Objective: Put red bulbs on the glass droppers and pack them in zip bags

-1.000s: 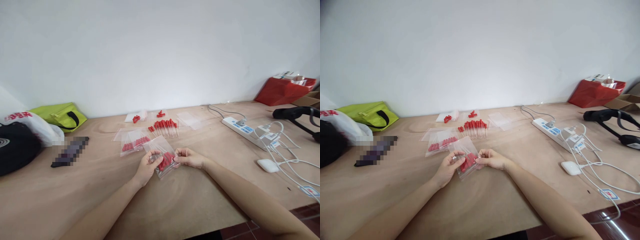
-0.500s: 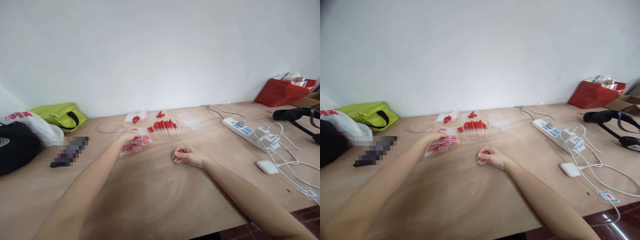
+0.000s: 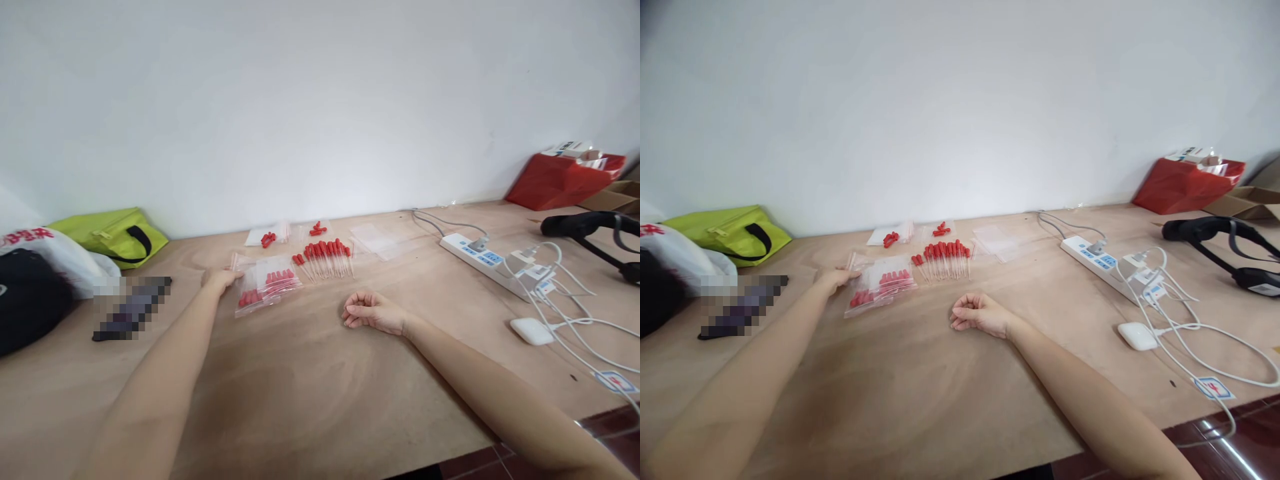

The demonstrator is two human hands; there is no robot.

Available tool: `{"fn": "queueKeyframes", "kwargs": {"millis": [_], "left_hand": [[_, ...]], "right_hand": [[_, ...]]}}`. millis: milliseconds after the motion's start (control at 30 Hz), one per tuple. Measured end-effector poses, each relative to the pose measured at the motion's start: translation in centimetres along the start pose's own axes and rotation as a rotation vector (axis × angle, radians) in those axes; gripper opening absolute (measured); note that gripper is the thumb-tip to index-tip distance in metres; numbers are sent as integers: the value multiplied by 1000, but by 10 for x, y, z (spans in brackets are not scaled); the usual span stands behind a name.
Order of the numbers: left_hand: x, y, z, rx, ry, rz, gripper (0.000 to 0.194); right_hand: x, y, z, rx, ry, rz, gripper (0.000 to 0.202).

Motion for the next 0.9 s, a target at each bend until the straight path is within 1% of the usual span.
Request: {"fn": "queueKeyframes", "kwargs": {"millis": [100, 133, 167, 200, 233, 267, 300, 333, 367, 400, 433, 467, 533, 600, 633, 667, 733, 767, 800, 900], "left_hand": [[16, 10, -2, 151, 202, 33, 19], [23, 16, -4, 173, 272, 42, 15], [30, 24, -8, 175, 334, 48, 15], [35, 34, -14, 150, 377, 51, 18], [39, 44, -23, 103, 394, 50, 19], [41, 57, -34, 13, 388, 49, 18], [40, 71, -49, -167, 372, 60, 16], [37, 86, -66, -339, 292, 68, 16], [33, 101, -85, -482, 175, 80, 17], [26, 115, -104, -611, 30, 108, 18], [19, 128, -123, -689, -100, 133, 18], [13, 139, -140, -718, -217, 151, 18], [2, 156, -165, -705, -412, 101, 17], [-4, 163, -176, -684, -574, -20, 12], [-4, 163, -176, -696, -630, -81, 19], [-4, 161, -174, -729, -659, -128, 29], [-1, 151, -166, -837, -658, -165, 49], [-1, 145, -162, -886, -661, -150, 54], [0, 138, -158, -896, -670, -126, 57], [-5, 123, -156, -821, -733, -95, 58]], "right_hand": [[0, 0, 0, 3, 2, 2, 29], [0, 1, 0, 3, -1, 1, 29], [1, 1, 1, 3, -4, -1, 29], [1, 1, 1, 3, -9, -3, 28], [1, 1, 1, 2, -14, -5, 28], [1, 2, 1, 3, -17, -5, 28], [1, 2, 1, 5, -18, -5, 27], [1, 1, 1, 7, -18, -4, 27], [1, 1, 1, 10, -18, -1, 27], [1, 1, 1, 12, -18, 2, 27], [1, 1, 1, 15, -19, 3, 27], [1, 2, 1, 16, -20, 3, 27], [1, 2, 2, 16, -20, -3, 27], [2, 3, 2, 16, -17, -16, 27], [2, 3, 2, 16, -13, -22, 27], [3, 4, 3, 17, -5, -23, 28], [3, 4, 3, 26, 21, -14, 29], [3, 4, 3, 30, 36, -3, 30], [3, 3, 3, 33, 48, 11, 31], [1, 2, 2, 33, 51, 59, 35]]}}
Point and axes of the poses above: each hand's wrist, its own z-axis towards the middle knuckle, its own x-axis out of the back of the hand, y = z × x, the point moved 1 cm from there along z, towards the middle knuckle, and after that the axes turned 4 degrees about -z, right-handed, at the moved point
